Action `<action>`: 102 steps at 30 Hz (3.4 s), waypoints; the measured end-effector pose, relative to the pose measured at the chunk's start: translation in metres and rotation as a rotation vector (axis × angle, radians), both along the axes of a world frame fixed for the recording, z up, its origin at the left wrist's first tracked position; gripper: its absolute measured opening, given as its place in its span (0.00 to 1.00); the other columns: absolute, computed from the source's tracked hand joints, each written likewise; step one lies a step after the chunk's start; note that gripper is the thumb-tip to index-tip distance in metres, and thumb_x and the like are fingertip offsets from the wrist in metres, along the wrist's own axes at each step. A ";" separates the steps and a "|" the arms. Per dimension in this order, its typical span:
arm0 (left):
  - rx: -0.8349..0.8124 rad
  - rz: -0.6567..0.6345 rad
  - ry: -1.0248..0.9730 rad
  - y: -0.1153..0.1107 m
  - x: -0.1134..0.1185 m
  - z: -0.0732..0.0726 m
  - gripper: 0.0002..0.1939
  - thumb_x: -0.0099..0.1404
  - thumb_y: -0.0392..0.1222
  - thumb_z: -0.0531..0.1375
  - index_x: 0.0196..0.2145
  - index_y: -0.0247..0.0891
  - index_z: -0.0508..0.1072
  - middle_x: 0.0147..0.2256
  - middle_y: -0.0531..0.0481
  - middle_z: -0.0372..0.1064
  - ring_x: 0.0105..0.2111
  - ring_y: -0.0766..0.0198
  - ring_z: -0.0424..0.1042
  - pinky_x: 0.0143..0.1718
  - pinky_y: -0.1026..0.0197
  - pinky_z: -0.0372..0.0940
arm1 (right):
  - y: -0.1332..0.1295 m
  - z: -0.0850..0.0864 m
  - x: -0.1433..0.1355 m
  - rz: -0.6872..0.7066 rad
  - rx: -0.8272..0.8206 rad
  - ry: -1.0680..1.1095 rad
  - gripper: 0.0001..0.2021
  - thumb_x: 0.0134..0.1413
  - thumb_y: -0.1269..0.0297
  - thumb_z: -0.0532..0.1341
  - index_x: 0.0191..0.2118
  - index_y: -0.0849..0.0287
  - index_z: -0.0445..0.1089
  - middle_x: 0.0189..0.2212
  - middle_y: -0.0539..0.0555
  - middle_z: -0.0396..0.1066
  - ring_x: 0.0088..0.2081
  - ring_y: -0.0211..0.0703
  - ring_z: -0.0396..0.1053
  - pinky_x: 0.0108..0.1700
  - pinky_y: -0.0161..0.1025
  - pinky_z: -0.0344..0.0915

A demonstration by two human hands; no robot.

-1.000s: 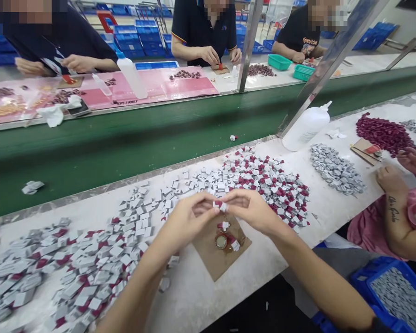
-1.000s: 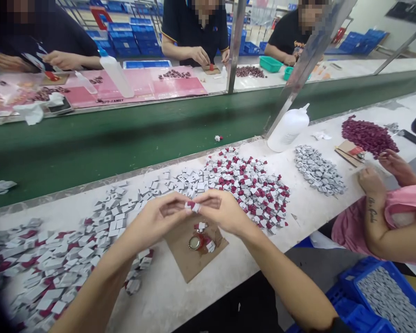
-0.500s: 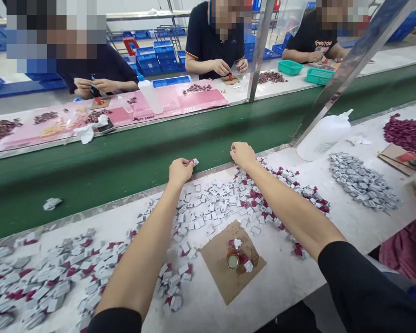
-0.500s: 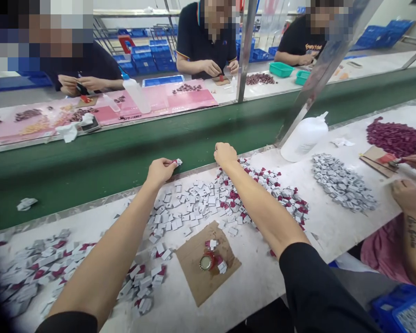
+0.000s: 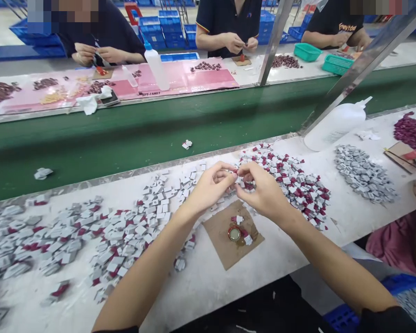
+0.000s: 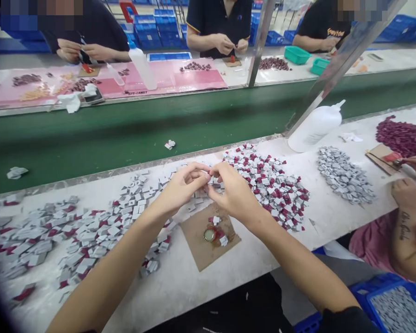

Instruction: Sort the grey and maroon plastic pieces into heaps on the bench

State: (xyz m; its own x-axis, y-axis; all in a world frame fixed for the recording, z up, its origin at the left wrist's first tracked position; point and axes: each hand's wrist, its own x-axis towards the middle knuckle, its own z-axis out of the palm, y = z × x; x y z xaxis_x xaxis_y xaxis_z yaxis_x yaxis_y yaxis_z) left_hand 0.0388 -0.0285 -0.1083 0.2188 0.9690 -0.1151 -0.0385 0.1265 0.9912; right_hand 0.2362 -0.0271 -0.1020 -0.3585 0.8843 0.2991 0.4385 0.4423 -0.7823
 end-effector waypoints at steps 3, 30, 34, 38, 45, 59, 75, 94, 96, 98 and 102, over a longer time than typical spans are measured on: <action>-0.049 0.013 -0.055 -0.027 0.003 -0.002 0.12 0.70 0.48 0.72 0.45 0.41 0.77 0.35 0.50 0.81 0.33 0.60 0.80 0.41 0.57 0.74 | -0.026 -0.002 0.010 -0.028 -0.226 0.171 0.10 0.64 0.64 0.71 0.48 0.51 0.74 0.45 0.54 0.78 0.45 0.49 0.78 0.48 0.46 0.77; 0.292 0.291 0.978 -0.097 -0.028 -0.031 0.16 0.75 0.34 0.63 0.57 0.42 0.83 0.54 0.35 0.76 0.58 0.35 0.69 0.64 0.34 0.64 | -0.114 -0.031 0.042 -0.176 -0.444 0.340 0.07 0.65 0.54 0.77 0.40 0.49 0.85 0.38 0.54 0.84 0.42 0.51 0.83 0.47 0.49 0.83; 0.335 0.234 1.167 -0.082 -0.034 -0.046 0.14 0.75 0.35 0.64 0.55 0.43 0.82 0.55 0.34 0.73 0.56 0.36 0.67 0.61 0.34 0.64 | -0.120 -0.030 0.034 -0.128 -0.426 0.261 0.03 0.68 0.58 0.74 0.41 0.49 0.85 0.41 0.55 0.84 0.45 0.53 0.83 0.49 0.51 0.82; 0.332 0.219 1.206 -0.076 -0.027 -0.050 0.09 0.75 0.36 0.64 0.50 0.41 0.80 0.54 0.34 0.75 0.56 0.35 0.67 0.59 0.35 0.64 | -0.121 -0.031 0.029 -0.125 -0.392 0.216 0.02 0.68 0.62 0.72 0.41 0.50 0.84 0.41 0.55 0.85 0.43 0.52 0.83 0.46 0.50 0.81; 0.360 0.127 1.011 -0.075 -0.032 -0.047 0.07 0.75 0.37 0.63 0.49 0.42 0.78 0.48 0.40 0.80 0.55 0.40 0.72 0.60 0.38 0.66 | -0.122 -0.031 0.031 -0.115 -0.299 0.159 0.04 0.71 0.67 0.69 0.43 0.51 0.83 0.42 0.55 0.85 0.44 0.51 0.83 0.45 0.48 0.81; -0.150 0.266 0.061 -0.100 -0.026 -0.031 0.20 0.69 0.60 0.76 0.44 0.40 0.88 0.41 0.42 0.84 0.34 0.60 0.79 0.34 0.58 0.72 | -0.125 -0.027 0.027 -0.065 -0.228 0.074 0.08 0.70 0.73 0.68 0.42 0.52 0.81 0.41 0.54 0.85 0.44 0.50 0.84 0.42 0.45 0.81; -0.182 0.241 -0.048 -0.107 -0.009 -0.033 0.18 0.61 0.43 0.80 0.47 0.38 0.84 0.36 0.47 0.81 0.34 0.60 0.81 0.40 0.56 0.79 | -0.122 -0.022 0.027 -0.114 -0.302 0.153 0.06 0.68 0.70 0.70 0.41 0.50 0.84 0.39 0.53 0.84 0.40 0.48 0.81 0.41 0.45 0.79; -0.188 0.093 -0.178 -0.091 0.033 -0.011 0.17 0.71 0.51 0.75 0.51 0.41 0.83 0.37 0.47 0.83 0.37 0.56 0.84 0.35 0.57 0.78 | -0.090 -0.027 0.031 -0.278 -0.544 0.663 0.10 0.60 0.52 0.79 0.45 0.46 0.87 0.48 0.53 0.87 0.52 0.53 0.84 0.61 0.58 0.82; -0.192 0.094 -0.172 -0.091 0.032 -0.011 0.17 0.70 0.52 0.75 0.51 0.41 0.83 0.37 0.47 0.83 0.37 0.55 0.84 0.34 0.56 0.78 | -0.090 -0.027 0.031 -0.281 -0.537 0.627 0.11 0.61 0.50 0.79 0.45 0.46 0.87 0.48 0.54 0.87 0.53 0.55 0.84 0.60 0.58 0.82; -0.196 0.091 -0.174 -0.091 0.032 -0.013 0.18 0.70 0.53 0.76 0.50 0.41 0.83 0.37 0.47 0.83 0.36 0.55 0.84 0.35 0.57 0.78 | -0.090 -0.027 0.029 -0.286 -0.521 0.602 0.11 0.61 0.50 0.78 0.45 0.47 0.87 0.49 0.54 0.87 0.53 0.54 0.84 0.59 0.57 0.83; -0.159 0.080 -0.169 -0.092 0.031 -0.012 0.17 0.69 0.52 0.76 0.48 0.40 0.83 0.36 0.47 0.83 0.36 0.56 0.83 0.36 0.57 0.79 | -0.091 -0.021 0.027 -0.262 -0.490 0.574 0.08 0.62 0.54 0.78 0.44 0.47 0.88 0.47 0.53 0.88 0.51 0.52 0.85 0.58 0.53 0.84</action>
State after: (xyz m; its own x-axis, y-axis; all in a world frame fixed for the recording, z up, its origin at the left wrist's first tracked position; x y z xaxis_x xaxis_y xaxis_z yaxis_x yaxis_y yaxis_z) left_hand 0.0698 -0.1200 -0.1206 0.1711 0.9565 -0.2362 -0.2186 0.2706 0.9376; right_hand 0.2632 -0.1182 -0.1227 -0.0285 0.9971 -0.0706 -0.0499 -0.0719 -0.9962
